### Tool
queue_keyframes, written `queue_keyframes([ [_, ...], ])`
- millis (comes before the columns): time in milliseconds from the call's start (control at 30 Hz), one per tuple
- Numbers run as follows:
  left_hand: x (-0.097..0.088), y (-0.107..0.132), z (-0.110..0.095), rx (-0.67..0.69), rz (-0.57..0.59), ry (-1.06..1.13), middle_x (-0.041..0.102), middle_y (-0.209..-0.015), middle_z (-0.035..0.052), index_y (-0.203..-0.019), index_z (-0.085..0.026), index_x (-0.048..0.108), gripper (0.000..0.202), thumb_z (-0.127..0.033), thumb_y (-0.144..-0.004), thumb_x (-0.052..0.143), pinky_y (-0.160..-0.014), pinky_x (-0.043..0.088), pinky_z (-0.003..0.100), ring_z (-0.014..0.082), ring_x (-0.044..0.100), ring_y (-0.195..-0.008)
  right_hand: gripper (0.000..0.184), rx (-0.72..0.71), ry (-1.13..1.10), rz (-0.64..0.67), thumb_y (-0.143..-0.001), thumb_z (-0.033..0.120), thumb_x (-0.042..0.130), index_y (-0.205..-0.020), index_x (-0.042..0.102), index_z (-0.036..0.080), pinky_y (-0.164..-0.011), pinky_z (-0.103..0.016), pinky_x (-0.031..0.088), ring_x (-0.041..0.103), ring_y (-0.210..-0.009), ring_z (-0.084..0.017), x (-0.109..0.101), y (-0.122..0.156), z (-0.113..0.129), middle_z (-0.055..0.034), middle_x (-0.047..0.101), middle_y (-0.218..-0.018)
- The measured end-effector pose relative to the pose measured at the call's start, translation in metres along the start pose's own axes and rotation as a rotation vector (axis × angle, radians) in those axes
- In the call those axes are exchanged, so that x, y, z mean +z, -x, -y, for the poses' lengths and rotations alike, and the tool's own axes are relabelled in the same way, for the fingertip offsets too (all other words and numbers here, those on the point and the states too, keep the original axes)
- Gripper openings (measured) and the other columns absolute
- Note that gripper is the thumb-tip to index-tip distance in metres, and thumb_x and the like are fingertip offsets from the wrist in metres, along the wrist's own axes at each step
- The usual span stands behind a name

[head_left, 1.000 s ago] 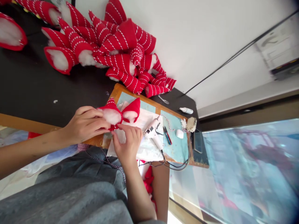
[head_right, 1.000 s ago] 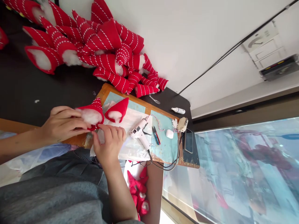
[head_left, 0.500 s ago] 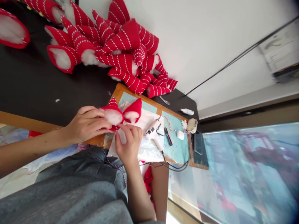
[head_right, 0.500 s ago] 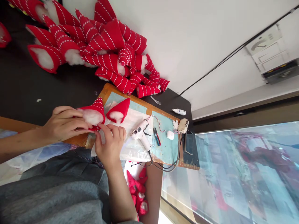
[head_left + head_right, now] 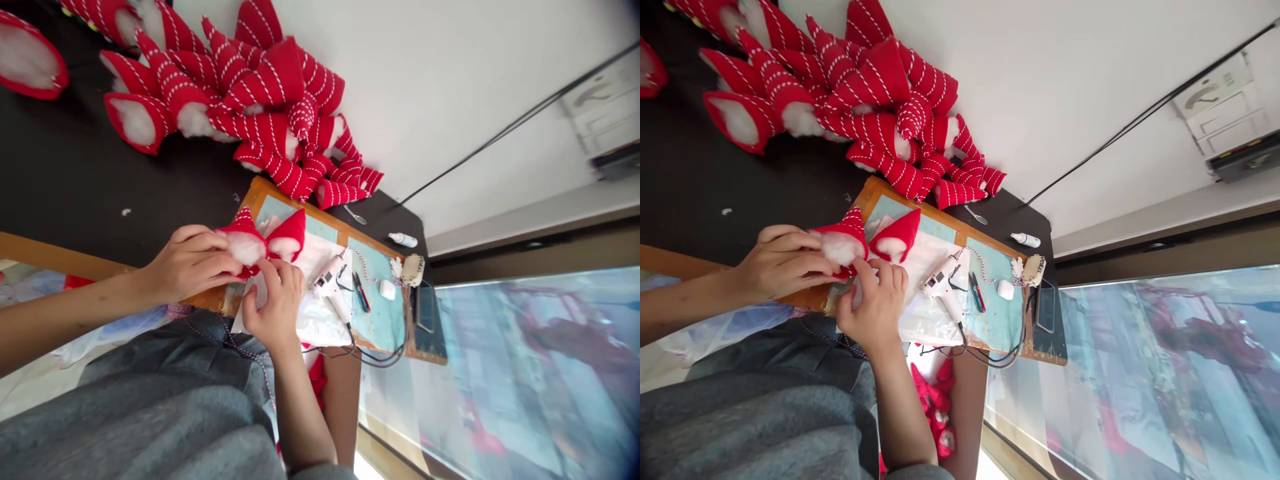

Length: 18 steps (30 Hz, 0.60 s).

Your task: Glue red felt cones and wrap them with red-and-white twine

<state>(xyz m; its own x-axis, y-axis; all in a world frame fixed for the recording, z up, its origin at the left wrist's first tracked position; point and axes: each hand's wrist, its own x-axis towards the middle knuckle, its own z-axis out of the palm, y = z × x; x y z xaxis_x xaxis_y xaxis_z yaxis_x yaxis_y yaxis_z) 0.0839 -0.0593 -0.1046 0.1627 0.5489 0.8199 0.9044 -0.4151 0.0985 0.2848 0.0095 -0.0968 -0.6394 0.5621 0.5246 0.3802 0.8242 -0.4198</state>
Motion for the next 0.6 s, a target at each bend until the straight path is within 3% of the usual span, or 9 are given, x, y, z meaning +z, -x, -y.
queue_keyframes([
  [167,0.0000,0.0003,0.0003,0.013,-0.001,-0.013,0.077,-0.079,-0.0095,-0.094,-0.026,0.064,0.020,-0.027,-0.113,0.061,-0.092,0.044,0.037,0.0172,0.067,-0.085,0.035,0.001,0.045,0.107,-0.082,0.017,0.064,-0.114,0.073,0.023,-0.098,-0.042,0.048,0.061,-0.107,-0.027,-0.0011,-0.0011,-0.0007,-0.0082,0.068,-0.114],
  [300,0.0000,0.0002,0.0005,0.009,0.003,-0.024,0.077,-0.079,-0.0093,-0.093,-0.026,0.066,0.020,-0.029,-0.112,0.062,-0.093,0.044,0.037,0.0173,0.067,-0.086,0.045,0.003,0.037,0.085,-0.082,0.017,0.063,-0.127,0.070,0.020,-0.097,-0.042,0.049,0.061,-0.105,-0.026,-0.0004,-0.0018,-0.0007,-0.0096,0.068,-0.116],
  [433,0.0014,0.0023,0.0019,0.003,0.003,-0.023,0.078,-0.079,-0.0089,-0.093,-0.025,0.066,0.020,-0.028,-0.112,0.062,-0.095,0.043,0.036,0.0176,0.066,-0.087,0.037,0.006,0.018,0.106,-0.084,0.017,0.061,-0.119,0.071,0.021,-0.096,-0.043,0.050,0.062,-0.104,-0.027,0.0013,-0.0012,-0.0004,-0.0093,0.069,-0.113],
  [533,0.0026,0.0042,0.0050,0.000,-0.017,0.003,0.077,-0.078,-0.0083,-0.091,-0.026,0.070,0.019,-0.028,-0.110,0.067,-0.097,0.040,0.034,0.0167,0.065,-0.086,0.051,-0.001,-0.099,0.013,-0.089,0.019,0.056,-0.140,0.060,0.020,-0.099,-0.047,0.053,0.064,-0.111,-0.029,0.0003,-0.0002,-0.0005,-0.0119,0.069,-0.121],
  [600,0.0007,0.0007,0.0079,-0.074,-0.034,0.050,0.077,-0.078,-0.0063,-0.089,-0.026,0.073,0.019,-0.035,-0.106,0.073,-0.098,0.039,0.033,0.0168,0.064,-0.086,0.056,0.007,-0.229,-0.098,-0.095,0.023,0.055,-0.151,0.051,0.022,-0.097,-0.047,0.055,0.065,-0.109,-0.028,-0.0019,-0.0018,-0.0011,-0.0117,0.070,-0.121],
])
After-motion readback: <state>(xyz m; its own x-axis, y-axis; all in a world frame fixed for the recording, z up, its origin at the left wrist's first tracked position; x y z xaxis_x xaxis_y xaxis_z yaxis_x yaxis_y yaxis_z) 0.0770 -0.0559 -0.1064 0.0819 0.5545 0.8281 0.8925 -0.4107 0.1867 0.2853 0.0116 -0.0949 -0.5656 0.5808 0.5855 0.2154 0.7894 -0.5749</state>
